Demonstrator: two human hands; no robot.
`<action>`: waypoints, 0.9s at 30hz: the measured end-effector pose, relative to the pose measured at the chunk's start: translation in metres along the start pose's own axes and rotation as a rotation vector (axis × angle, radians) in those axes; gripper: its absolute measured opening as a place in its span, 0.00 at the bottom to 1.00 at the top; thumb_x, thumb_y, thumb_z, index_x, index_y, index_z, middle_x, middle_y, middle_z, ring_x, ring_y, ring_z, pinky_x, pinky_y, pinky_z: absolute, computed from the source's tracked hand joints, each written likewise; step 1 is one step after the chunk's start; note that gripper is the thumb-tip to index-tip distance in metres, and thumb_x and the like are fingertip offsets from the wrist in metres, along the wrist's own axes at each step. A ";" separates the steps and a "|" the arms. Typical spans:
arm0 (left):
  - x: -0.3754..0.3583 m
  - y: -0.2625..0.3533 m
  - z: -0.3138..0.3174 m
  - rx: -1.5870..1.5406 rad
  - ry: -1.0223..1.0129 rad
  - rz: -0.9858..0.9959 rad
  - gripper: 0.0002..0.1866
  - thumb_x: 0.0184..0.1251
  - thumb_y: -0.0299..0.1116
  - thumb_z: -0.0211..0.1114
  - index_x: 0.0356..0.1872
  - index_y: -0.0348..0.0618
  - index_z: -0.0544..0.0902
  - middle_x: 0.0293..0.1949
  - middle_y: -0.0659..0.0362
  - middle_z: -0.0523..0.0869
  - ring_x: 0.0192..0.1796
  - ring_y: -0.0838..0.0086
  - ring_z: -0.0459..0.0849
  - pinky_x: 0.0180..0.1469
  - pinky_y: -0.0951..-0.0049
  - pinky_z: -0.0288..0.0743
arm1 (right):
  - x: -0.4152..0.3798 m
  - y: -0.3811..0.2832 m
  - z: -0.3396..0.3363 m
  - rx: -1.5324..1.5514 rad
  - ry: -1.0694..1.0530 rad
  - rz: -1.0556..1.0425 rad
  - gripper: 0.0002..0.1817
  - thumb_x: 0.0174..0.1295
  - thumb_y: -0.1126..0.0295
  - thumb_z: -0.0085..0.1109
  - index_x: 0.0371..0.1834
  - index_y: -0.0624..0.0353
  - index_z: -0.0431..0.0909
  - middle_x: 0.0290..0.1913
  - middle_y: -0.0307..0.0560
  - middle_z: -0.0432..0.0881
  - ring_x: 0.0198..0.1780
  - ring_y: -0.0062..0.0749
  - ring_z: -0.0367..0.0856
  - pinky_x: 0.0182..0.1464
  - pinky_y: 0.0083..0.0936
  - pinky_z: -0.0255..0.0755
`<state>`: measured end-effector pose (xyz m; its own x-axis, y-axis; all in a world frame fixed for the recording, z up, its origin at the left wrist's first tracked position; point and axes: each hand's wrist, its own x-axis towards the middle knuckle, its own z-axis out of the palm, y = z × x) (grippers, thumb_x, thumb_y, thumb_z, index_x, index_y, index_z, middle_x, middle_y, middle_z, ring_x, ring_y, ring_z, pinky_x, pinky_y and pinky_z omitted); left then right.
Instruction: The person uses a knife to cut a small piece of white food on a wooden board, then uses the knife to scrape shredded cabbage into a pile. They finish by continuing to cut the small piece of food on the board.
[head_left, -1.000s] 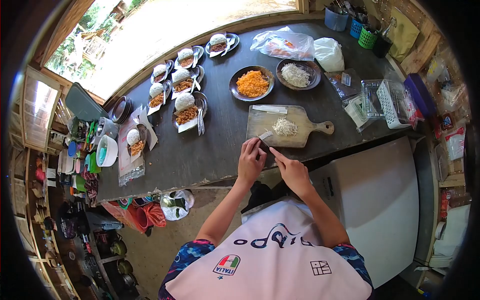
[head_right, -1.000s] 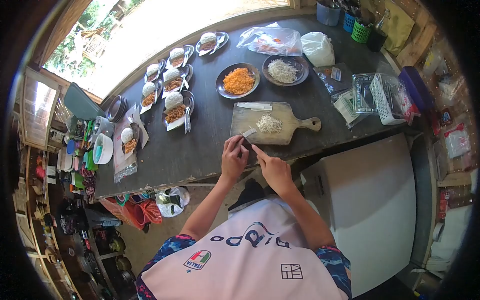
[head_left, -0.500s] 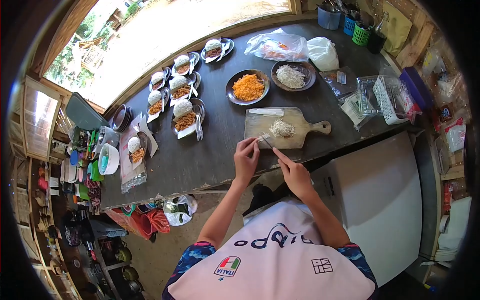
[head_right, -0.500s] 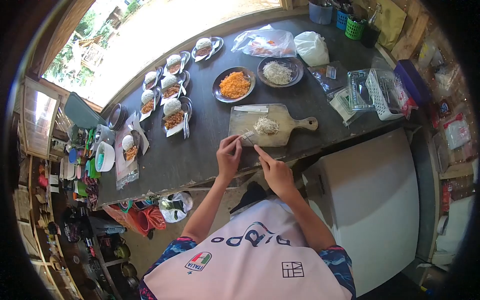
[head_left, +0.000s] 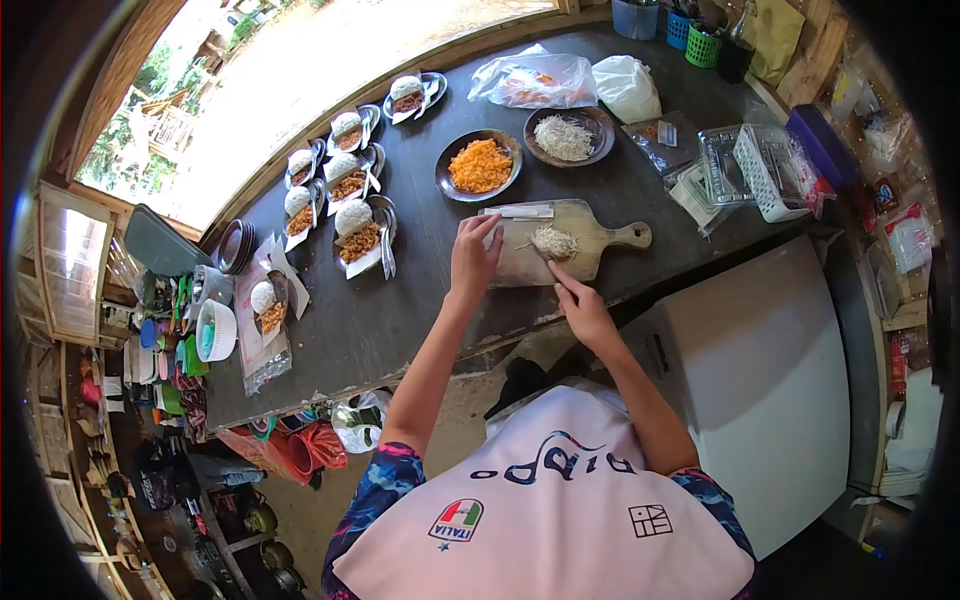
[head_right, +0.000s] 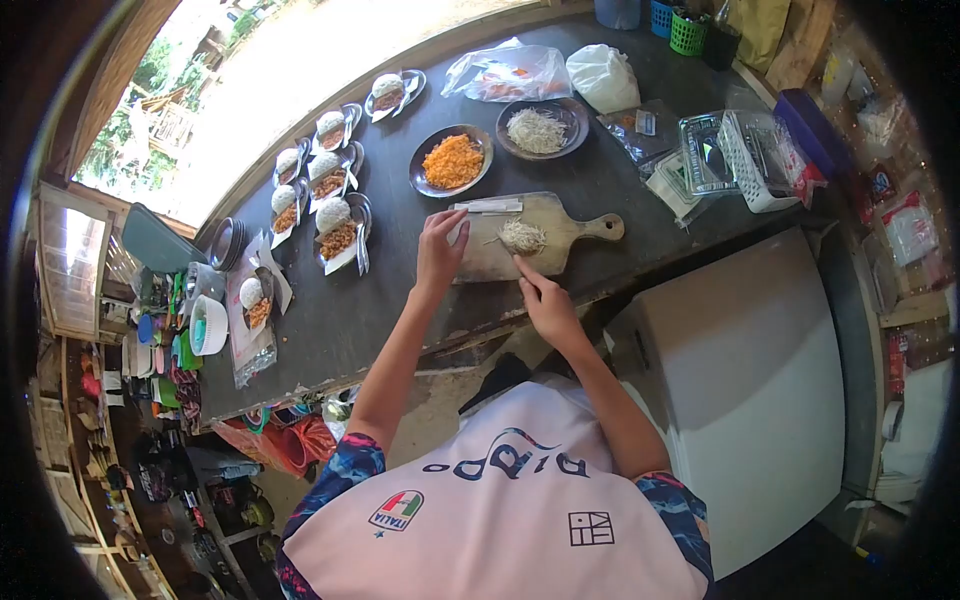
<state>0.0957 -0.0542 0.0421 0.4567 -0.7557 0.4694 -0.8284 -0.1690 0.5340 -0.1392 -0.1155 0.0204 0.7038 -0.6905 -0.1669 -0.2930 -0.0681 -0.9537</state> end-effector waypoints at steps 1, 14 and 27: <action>0.006 -0.001 0.003 0.026 -0.022 0.029 0.16 0.72 0.26 0.70 0.59 0.38 0.89 0.55 0.51 0.90 0.62 0.56 0.85 0.63 0.57 0.81 | -0.004 -0.006 -0.004 -0.003 -0.013 0.000 0.26 0.84 0.66 0.53 0.84 0.43 0.71 0.28 0.36 0.73 0.32 0.19 0.71 0.40 0.24 0.73; 0.037 -0.033 0.006 0.366 -0.276 0.252 0.22 0.73 0.27 0.63 0.67 0.39 0.83 0.53 0.54 0.89 0.60 0.60 0.86 0.66 0.61 0.79 | -0.005 -0.019 0.004 0.054 0.004 0.104 0.26 0.83 0.65 0.53 0.83 0.45 0.72 0.30 0.43 0.79 0.33 0.23 0.77 0.43 0.26 0.76; 0.021 -0.037 -0.003 0.202 -0.261 0.269 0.30 0.77 0.28 0.66 0.78 0.36 0.73 0.51 0.50 0.87 0.57 0.57 0.84 0.62 0.59 0.80 | -0.023 -0.010 0.011 -0.226 0.054 -0.198 0.25 0.81 0.61 0.56 0.80 0.40 0.75 0.49 0.61 0.87 0.50 0.63 0.86 0.54 0.51 0.80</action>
<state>0.1367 -0.0622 0.0342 0.1394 -0.9205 0.3651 -0.9657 -0.0448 0.2557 -0.1455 -0.0909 0.0315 0.7279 -0.6847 0.0364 -0.2940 -0.3596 -0.8856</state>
